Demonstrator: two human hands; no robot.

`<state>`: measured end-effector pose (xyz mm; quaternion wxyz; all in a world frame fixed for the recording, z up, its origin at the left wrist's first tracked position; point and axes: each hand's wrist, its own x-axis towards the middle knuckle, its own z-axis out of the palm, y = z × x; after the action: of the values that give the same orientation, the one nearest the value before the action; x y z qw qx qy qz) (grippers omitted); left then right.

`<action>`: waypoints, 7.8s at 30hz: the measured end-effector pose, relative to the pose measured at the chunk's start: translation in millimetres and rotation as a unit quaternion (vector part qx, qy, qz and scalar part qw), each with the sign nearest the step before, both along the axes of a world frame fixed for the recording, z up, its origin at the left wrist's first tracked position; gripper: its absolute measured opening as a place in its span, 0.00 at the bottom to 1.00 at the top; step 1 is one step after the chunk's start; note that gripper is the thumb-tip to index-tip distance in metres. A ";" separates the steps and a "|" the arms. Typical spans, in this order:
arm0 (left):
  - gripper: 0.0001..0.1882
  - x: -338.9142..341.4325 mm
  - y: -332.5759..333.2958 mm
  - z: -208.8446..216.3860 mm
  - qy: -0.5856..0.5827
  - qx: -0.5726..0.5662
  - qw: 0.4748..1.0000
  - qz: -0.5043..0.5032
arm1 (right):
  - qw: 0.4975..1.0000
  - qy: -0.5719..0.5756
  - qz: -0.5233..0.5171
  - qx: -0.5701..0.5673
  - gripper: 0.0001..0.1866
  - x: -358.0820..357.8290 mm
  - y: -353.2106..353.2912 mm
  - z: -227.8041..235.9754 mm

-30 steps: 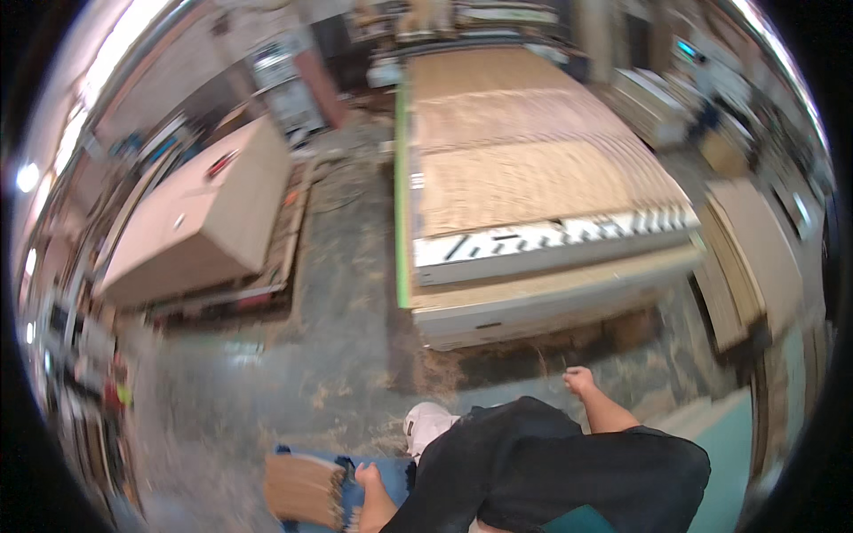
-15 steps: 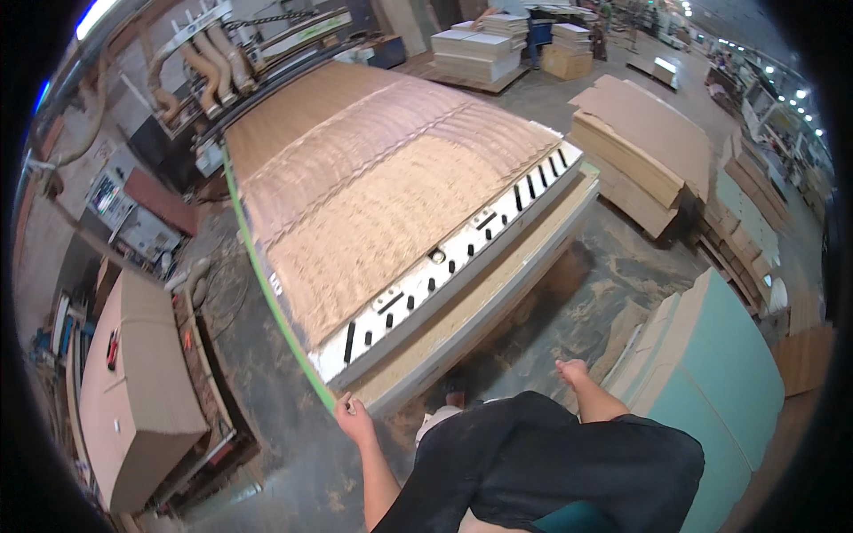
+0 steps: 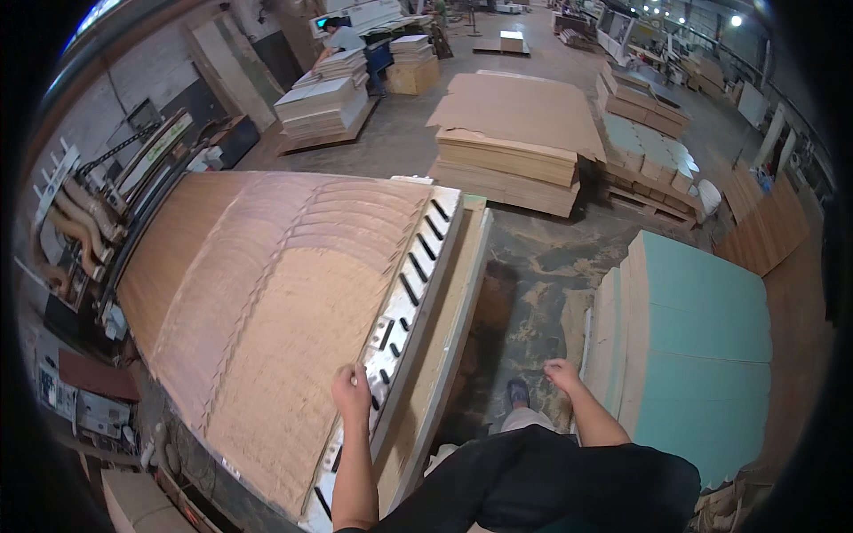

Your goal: The person removes thin curved wood veneer pieces from a vacuum press bed by hand and stacks them onto a blue pallet.

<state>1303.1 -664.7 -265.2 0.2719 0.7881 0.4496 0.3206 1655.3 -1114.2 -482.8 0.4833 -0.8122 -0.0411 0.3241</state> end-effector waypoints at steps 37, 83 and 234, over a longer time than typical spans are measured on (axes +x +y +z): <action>0.26 368.3 111.9 -40.6 0.134 -0.049 0.886 0.441 | 0.923 0.005 0.374 0.092 0.16 366.3 417.3 159.9; 0.24 288.0 32.5 -22.4 -0.269 -0.243 0.831 0.423 | 0.717 0.272 0.606 0.213 0.26 42.3 611.8 193.3; 0.36 328.1 160.9 -25.4 -0.284 -0.223 0.868 0.340 | 0.773 0.094 0.613 0.133 0.17 145.0 644.8 173.2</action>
<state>1631.2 -503.8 -290.6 0.4300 0.3799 0.6530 0.4943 1800.3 -469.4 -309.6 0.2868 -0.5083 -0.5271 0.6177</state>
